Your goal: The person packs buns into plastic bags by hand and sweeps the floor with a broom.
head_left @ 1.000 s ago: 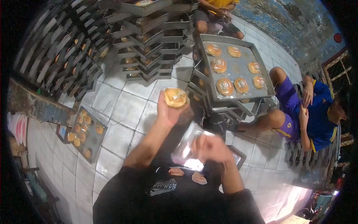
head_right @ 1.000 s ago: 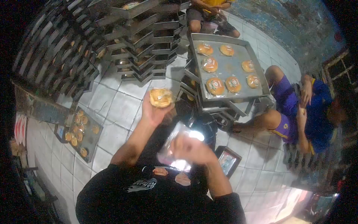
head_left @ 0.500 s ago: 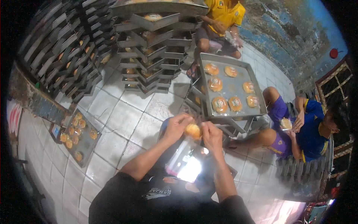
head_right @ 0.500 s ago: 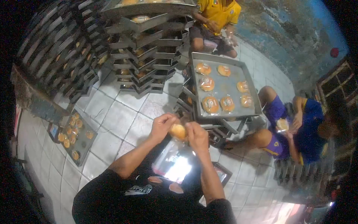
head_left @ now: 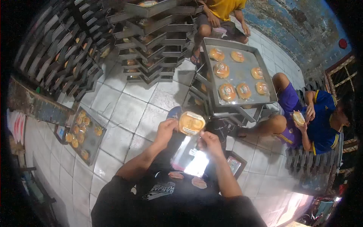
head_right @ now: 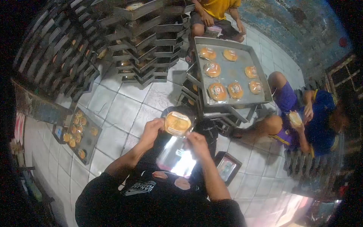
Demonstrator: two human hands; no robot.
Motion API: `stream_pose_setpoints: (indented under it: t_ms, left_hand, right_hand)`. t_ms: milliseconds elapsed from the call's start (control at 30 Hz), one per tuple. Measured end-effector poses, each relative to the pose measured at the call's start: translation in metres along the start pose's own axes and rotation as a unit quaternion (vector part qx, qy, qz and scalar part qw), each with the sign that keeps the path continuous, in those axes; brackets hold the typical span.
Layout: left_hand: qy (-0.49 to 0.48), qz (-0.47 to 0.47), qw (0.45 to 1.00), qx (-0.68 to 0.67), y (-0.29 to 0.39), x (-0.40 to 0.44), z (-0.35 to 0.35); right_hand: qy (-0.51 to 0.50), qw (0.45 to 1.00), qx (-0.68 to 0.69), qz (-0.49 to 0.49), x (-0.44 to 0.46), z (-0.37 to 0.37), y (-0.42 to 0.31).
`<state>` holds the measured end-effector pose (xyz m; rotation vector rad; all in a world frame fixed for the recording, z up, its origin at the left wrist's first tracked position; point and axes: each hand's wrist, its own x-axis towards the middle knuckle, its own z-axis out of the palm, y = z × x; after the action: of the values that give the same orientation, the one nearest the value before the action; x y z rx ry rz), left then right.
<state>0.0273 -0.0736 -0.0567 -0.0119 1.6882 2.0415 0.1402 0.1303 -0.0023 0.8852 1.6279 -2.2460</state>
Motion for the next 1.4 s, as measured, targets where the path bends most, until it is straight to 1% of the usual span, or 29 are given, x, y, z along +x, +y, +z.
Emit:
stream_pose_setpoints:
  t_ms: [67,100,133,167,200,233,267,300,333,367,400,467,533,567,600,633,700,767,833,900,933,967,1000,1100,1233,1267,1300,1333,1400]
  left_hand:
    - [-0.041,-0.008,0.998,-0.048,-0.003,0.014,-0.002]
    - [-0.087,-0.01,0.991,-0.098,-0.001,0.022,0.002]
    - [-0.099,-0.008,0.991,-0.095,0.015,0.026,0.016]
    - [-0.097,-0.007,0.982,-0.164,0.029,0.028,0.031]
    - [-0.092,-0.011,0.968,-0.233,0.046,0.024,0.045]
    - [-0.1,-0.015,0.968,-0.23,0.06,0.02,0.056]
    - [-0.061,-0.001,0.976,-0.21,0.074,0.018,0.067]
    - [-0.023,0.016,0.981,-0.191,0.081,0.019,0.075]
    - [0.012,0.069,0.989,-0.131,0.058,0.031,0.068]
    - [0.004,0.111,0.993,0.048,0.027,0.048,0.046]
    - [0.003,0.152,0.963,0.224,0.003,0.059,0.017]
    - [-0.01,0.144,0.919,0.366,-0.013,0.053,-0.028]
    - [0.019,0.051,0.87,0.489,-0.014,0.03,-0.06]
    - [0.023,0.053,0.87,0.49,-0.025,0.02,-0.076]
    - [0.056,0.106,0.875,0.47,-0.034,0.013,-0.091]
    - [0.088,0.159,0.875,0.449,-0.04,0.015,-0.104]
    - [0.093,0.185,0.89,0.407,-0.01,0.007,-0.087]
    - [0.047,0.245,0.899,0.361,0.03,-0.004,-0.048]
    - [-0.023,0.271,0.89,0.365,0.05,-0.03,-0.007]
    - [-0.171,0.354,0.807,0.441,0.059,-0.036,0.034]
    - [-0.17,0.366,0.805,0.434,0.055,-0.039,0.041]
    - [-0.19,0.4,0.744,0.5,0.048,-0.045,0.045]
    - [-0.208,0.426,0.677,0.563,0.046,-0.048,0.049]
    - [-0.228,0.456,0.663,0.548,0.041,-0.046,0.041]
    - [-0.246,0.509,0.688,0.455,0.052,-0.063,0.037]
    - [-0.207,0.463,0.735,0.451,0.056,-0.072,0.044]
    - [-0.209,0.467,0.73,0.454,0.056,-0.071,0.045]
    - [-0.258,0.223,0.895,0.288,0.059,-0.071,0.047]
    - [-0.348,0.018,0.885,0.308,0.077,-0.059,0.044]
  right_hand:
    - [0.009,0.985,0.167,-0.041,-0.002,0.011,0.015]
    - [0.017,0.984,0.173,-0.042,-0.01,0.012,0.01]
    - [0.059,0.983,0.136,-0.107,-0.016,0.013,-0.009]
    - [0.101,0.975,0.098,-0.17,-0.017,0.009,-0.026]
    - [0.165,0.952,-0.062,-0.251,-0.015,-0.01,-0.037]
    - [0.238,0.909,-0.203,-0.276,-0.015,-0.025,-0.057]
    - [0.279,0.851,-0.212,-0.391,-0.025,-0.016,-0.092]
    - [0.336,0.796,-0.275,-0.421,-0.02,-0.028,-0.107]
    - [0.335,0.758,-0.33,-0.453,-0.006,-0.05,-0.118]
    - [0.338,0.753,-0.332,-0.456,-0.01,-0.052,-0.124]
    - [0.404,0.623,-0.467,-0.481,-0.014,-0.05,-0.132]
    - [0.388,0.616,-0.5,-0.469,-0.014,-0.046,-0.125]
    - [0.228,0.803,-0.491,-0.25,-0.03,-0.038,-0.097]
    - [0.167,0.81,-0.492,-0.271,-0.018,-0.048,-0.054]
    - [0.159,0.803,-0.459,-0.345,-0.02,-0.043,-0.024]
    - [0.16,0.804,-0.453,-0.35,-0.019,-0.048,-0.005]
    - [0.236,0.748,-0.469,-0.405,-0.027,-0.054,0.022]
    - [0.275,0.765,-0.435,-0.386,-0.033,-0.062,0.029]
    - [0.238,0.875,-0.318,-0.279,-0.052,-0.061,0.016]
    - [0.27,0.841,-0.357,-0.305,-0.062,-0.052,0.002]
    - [0.254,0.808,-0.4,-0.351,-0.066,-0.051,-0.001]
    - [0.234,0.772,-0.441,-0.393,-0.07,-0.049,-0.004]
    - [0.198,0.766,-0.441,-0.424,-0.075,-0.048,-0.006]
    - [0.163,0.753,-0.466,-0.435,-0.086,-0.038,0.0]
    - [0.139,0.734,-0.535,-0.395,-0.101,-0.023,-0.009]
    - [0.144,0.733,-0.531,-0.401,-0.103,-0.025,-0.017]
    - [0.116,0.741,-0.522,-0.407,-0.106,-0.029,-0.026]
    - [0.087,0.749,-0.512,-0.411,-0.111,-0.033,-0.035]
    - [0.052,0.768,-0.453,-0.45,-0.113,-0.041,-0.059]
